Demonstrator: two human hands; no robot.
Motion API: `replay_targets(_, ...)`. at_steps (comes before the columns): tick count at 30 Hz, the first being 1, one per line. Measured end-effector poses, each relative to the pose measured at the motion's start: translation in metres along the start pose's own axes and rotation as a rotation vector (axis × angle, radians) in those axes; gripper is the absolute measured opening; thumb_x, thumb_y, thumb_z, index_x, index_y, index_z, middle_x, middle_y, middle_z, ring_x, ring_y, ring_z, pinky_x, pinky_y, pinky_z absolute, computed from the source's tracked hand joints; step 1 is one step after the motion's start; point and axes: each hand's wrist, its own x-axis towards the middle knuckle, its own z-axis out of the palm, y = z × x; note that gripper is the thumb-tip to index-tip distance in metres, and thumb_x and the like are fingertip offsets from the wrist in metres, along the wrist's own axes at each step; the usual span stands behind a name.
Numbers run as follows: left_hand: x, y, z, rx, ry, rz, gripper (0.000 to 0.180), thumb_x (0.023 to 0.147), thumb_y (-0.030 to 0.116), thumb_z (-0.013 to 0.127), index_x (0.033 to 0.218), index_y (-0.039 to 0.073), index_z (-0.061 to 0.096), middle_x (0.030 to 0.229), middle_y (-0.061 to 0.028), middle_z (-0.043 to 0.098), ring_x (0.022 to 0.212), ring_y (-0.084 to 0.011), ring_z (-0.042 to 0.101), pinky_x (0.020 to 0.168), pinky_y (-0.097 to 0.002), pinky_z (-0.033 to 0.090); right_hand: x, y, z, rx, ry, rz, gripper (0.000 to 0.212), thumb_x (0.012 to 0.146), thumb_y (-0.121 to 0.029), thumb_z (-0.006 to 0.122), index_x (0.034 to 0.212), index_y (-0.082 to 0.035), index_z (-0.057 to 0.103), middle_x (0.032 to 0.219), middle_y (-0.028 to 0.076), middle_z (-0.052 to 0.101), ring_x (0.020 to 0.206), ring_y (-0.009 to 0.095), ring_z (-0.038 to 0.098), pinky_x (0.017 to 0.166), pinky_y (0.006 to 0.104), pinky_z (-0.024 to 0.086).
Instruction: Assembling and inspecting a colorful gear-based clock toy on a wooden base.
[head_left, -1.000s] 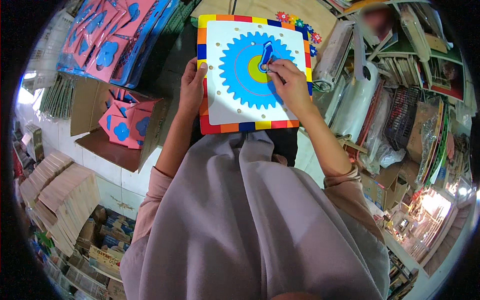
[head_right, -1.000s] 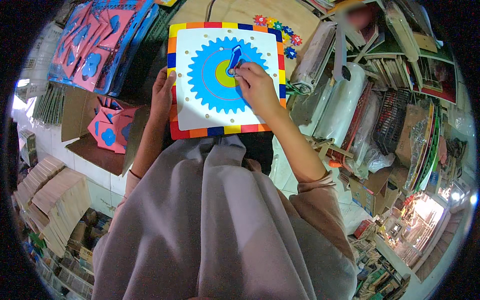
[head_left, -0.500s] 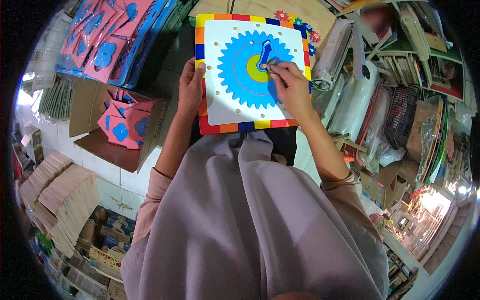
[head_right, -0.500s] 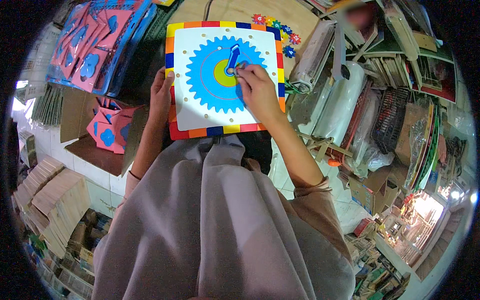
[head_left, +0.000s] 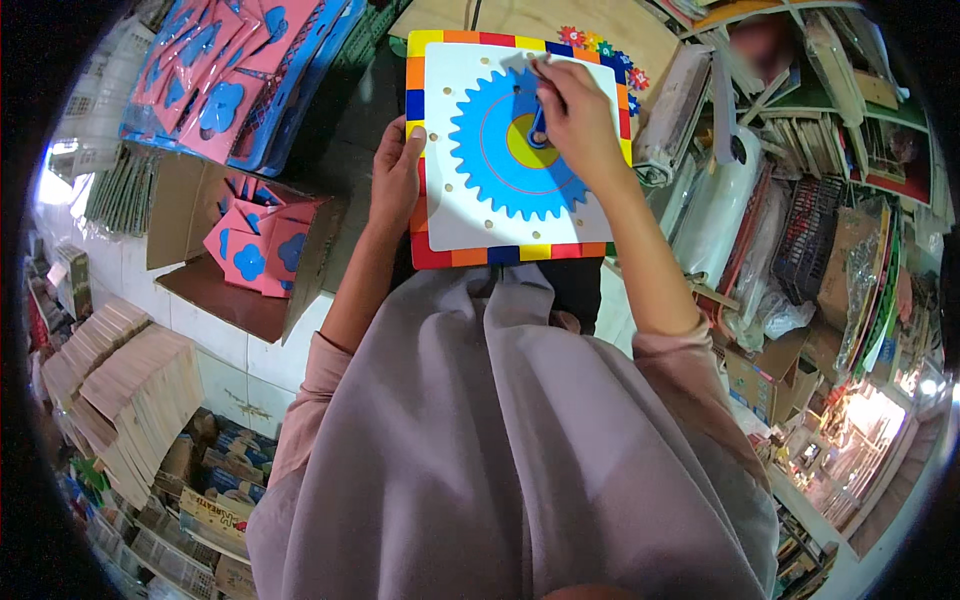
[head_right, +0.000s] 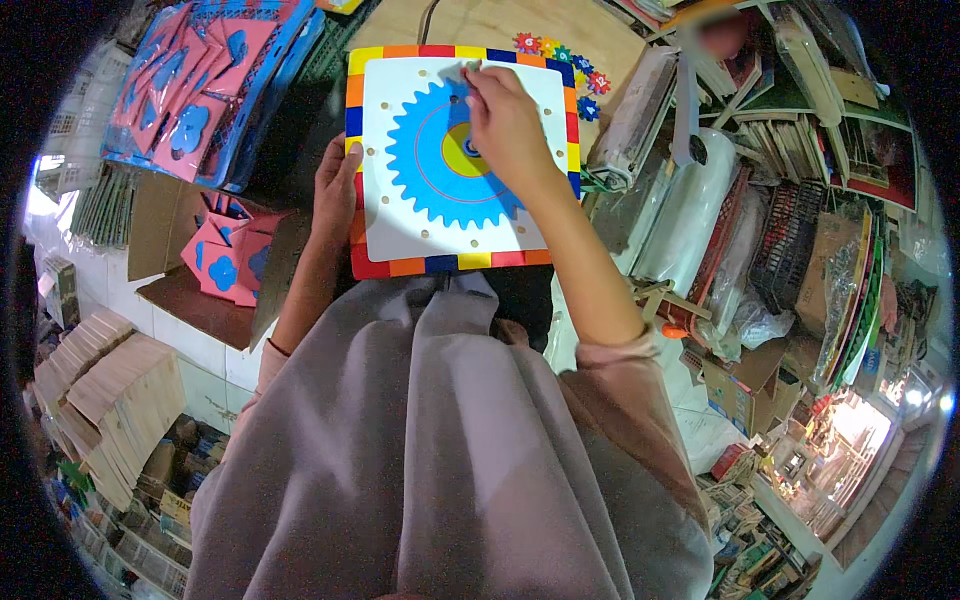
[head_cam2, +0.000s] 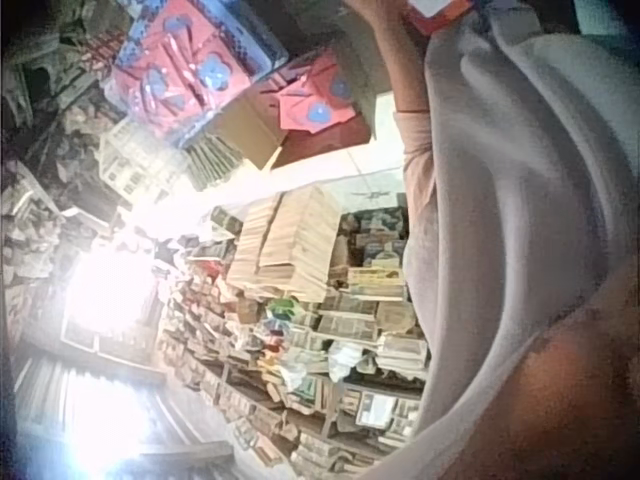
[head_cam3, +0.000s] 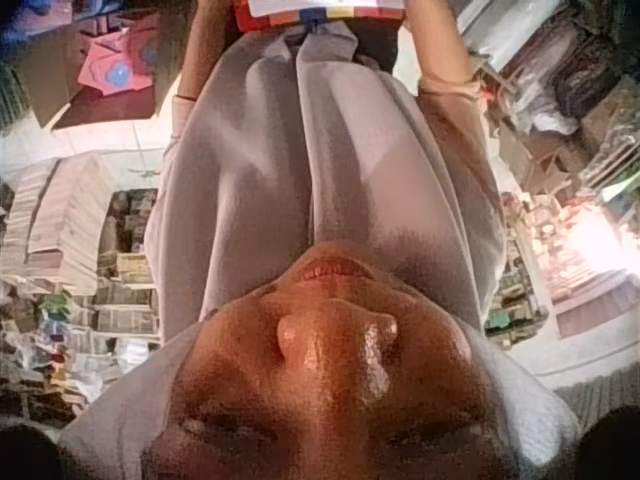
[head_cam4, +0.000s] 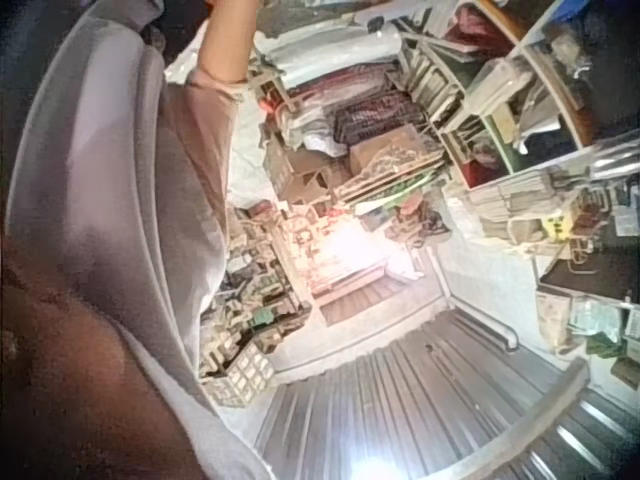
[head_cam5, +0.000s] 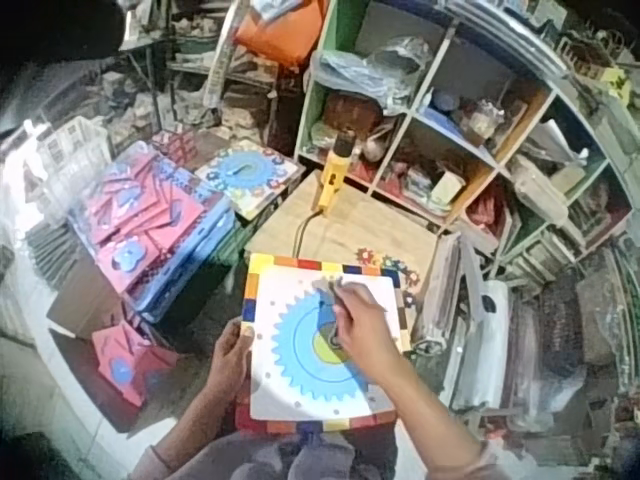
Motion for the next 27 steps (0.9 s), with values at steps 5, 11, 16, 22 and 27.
replay_targets(5, 0.003, -0.002, -0.001, -0.033, 0.007, -0.056, 0.027, 0.095, 0.019, 0.049, 0.117, 0.003, 0.05, 0.101, -0.0053, 0.059, 0.09, -0.0102, 0.056, 0.081, -0.0249, 0.044, -0.024, -0.016, 0.06, -0.184, -0.221, -0.209, 0.036, 0.079, 0.003, 0.051, 0.115, 0.003, 0.054, 0.117, 0.018, 0.053, 0.109, 0.033, 0.049, 0.094, 0.0364, 0.042)
replay_targets(11, 0.002, -0.006, -0.009, -0.054, 0.0, 0.065, 0.028, 0.097, 0.022, 0.045, 0.117, 0.003, 0.049, 0.098, -0.005, 0.06, 0.089, -0.0095, 0.056, 0.081, -0.0243, 0.045, -0.086, -0.051, 0.016, 0.116, -0.461, -0.268, 0.025, 0.076, 0.006, 0.055, 0.098, -0.001, 0.062, 0.098, 0.013, 0.061, 0.095, 0.03, 0.056, 0.085, 0.0344, 0.046)
replay_targets(16, 0.003, -0.003, -0.004, -0.07, -0.027, 0.023, 0.028, 0.098, 0.022, 0.045, 0.116, 0.001, 0.049, 0.099, -0.0043, 0.059, 0.089, -0.0095, 0.055, 0.081, -0.0246, 0.045, -0.006, -0.019, 0.036, -0.043, 0.009, -0.122, 0.027, 0.078, 0.006, 0.053, 0.103, 0.0, 0.06, 0.109, 0.015, 0.058, 0.098, 0.032, 0.055, 0.087, 0.0356, 0.046)
replay_targets(22, 0.006, -0.011, -0.007, -0.068, -0.01, 0.042, 0.029, 0.098, 0.023, 0.045, 0.117, 0.002, 0.051, 0.099, -0.0054, 0.06, 0.089, -0.0099, 0.056, 0.081, -0.0249, 0.045, -0.067, -0.04, 0.045, -0.112, -0.325, -0.373, 0.037, 0.077, 0.0, 0.053, 0.113, 0.003, 0.055, 0.113, 0.015, 0.053, 0.105, 0.029, 0.05, 0.089, 0.036, 0.045)
replay_targets(27, 0.0, 0.001, -0.005, 0.025, 0.037, -0.008, 0.03, 0.097, 0.023, 0.045, 0.117, 0.001, 0.05, 0.1, -0.0064, 0.06, 0.088, -0.0102, 0.057, 0.08, -0.0251, 0.046, -0.122, -0.015, -0.023, 0.001, -0.508, -0.335, 0.026, 0.072, 0.007, 0.055, 0.096, 0.002, 0.062, 0.106, 0.012, 0.059, 0.104, 0.029, 0.055, 0.088, 0.0356, 0.046)
